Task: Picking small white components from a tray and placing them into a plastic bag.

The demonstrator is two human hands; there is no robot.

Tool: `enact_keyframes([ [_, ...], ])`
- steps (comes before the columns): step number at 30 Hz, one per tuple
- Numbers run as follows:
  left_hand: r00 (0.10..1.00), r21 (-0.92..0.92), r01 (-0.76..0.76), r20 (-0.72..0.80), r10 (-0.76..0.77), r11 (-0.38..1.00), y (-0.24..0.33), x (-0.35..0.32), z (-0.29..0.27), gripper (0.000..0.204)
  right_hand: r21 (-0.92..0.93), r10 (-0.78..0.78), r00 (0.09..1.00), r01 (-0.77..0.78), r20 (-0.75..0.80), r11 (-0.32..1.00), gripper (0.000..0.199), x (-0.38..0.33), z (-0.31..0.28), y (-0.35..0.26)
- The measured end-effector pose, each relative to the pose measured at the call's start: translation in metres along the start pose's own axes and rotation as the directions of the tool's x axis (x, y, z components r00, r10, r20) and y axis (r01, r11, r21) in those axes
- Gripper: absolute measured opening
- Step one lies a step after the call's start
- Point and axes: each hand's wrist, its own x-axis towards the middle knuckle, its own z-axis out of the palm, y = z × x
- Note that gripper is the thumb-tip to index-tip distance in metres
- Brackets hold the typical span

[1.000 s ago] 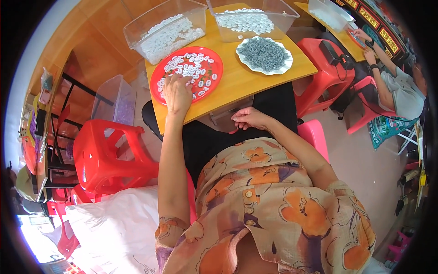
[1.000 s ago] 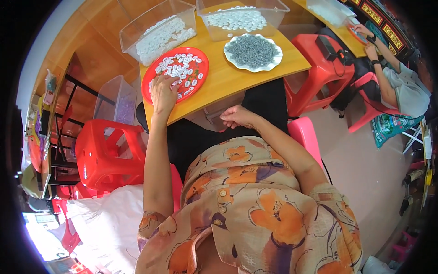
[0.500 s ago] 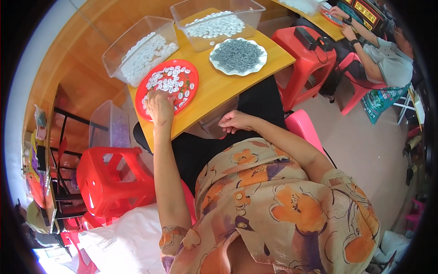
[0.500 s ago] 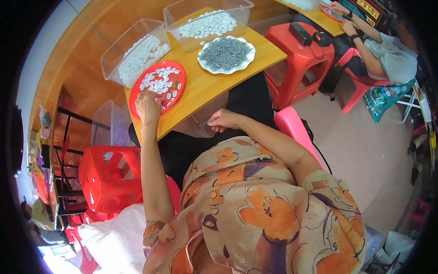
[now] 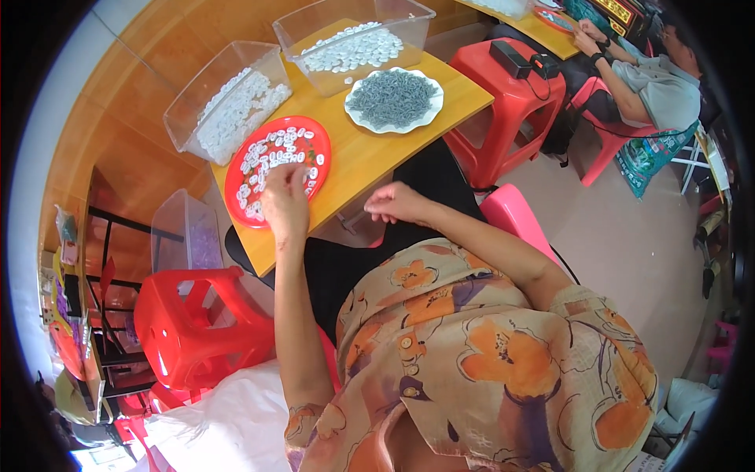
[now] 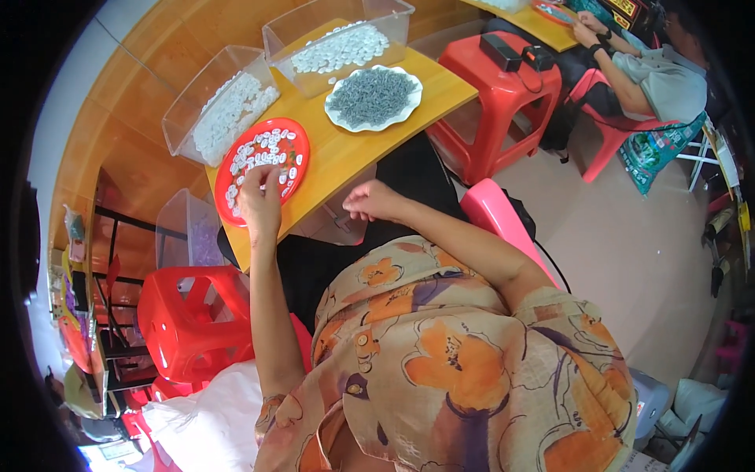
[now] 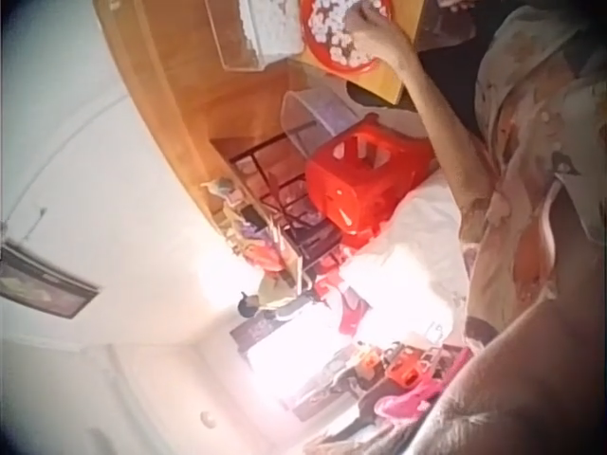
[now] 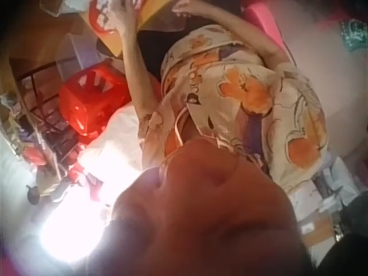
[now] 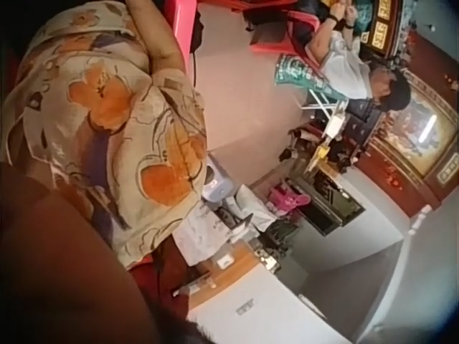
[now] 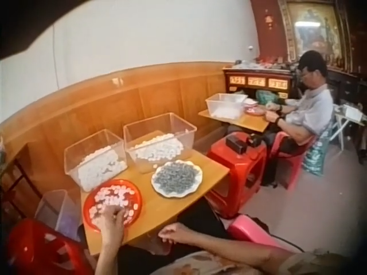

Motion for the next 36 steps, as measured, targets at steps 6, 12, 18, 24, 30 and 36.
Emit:
enact_keyframes([
  [6,0.879,-0.558,0.442,0.425,-0.216,0.702,0.053,-0.028,-0.003,0.018,0.016,-0.026,0.997,0.027,-0.067,1.0,0.034,-0.036,0.012,-0.068],
  [12,0.913,-0.605,0.387,0.356,-0.198,0.696,0.042,-0.046,0.015,0.021,0.195,-0.205,0.972,0.225,-0.118,0.955,0.04,-0.046,0.021,-0.104],
  [18,0.883,-0.627,0.469,0.359,-0.303,0.622,0.046,-0.055,0.017,0.018,0.036,-0.27,0.954,0.276,-0.131,0.96,0.024,-0.047,0.032,-0.106],
  [24,0.849,-0.787,0.517,0.421,-0.318,0.337,0.041,-0.058,0.026,0.023,0.14,-0.298,0.938,0.324,-0.178,0.936,0.023,-0.043,0.04,-0.101],
  [30,0.828,-0.846,0.53,0.504,-0.247,0.051,0.026,-0.062,0.039,0.023,0.16,-0.258,0.953,0.283,-0.159,0.946,0.026,-0.044,0.034,-0.108],
  [36,0.733,-0.803,0.595,0.525,-0.432,0.032,0.023,-0.061,0.036,0.023,-0.586,-0.532,0.748,0.239,-0.398,0.775,0.022,-0.009,-0.081,-0.131],
])
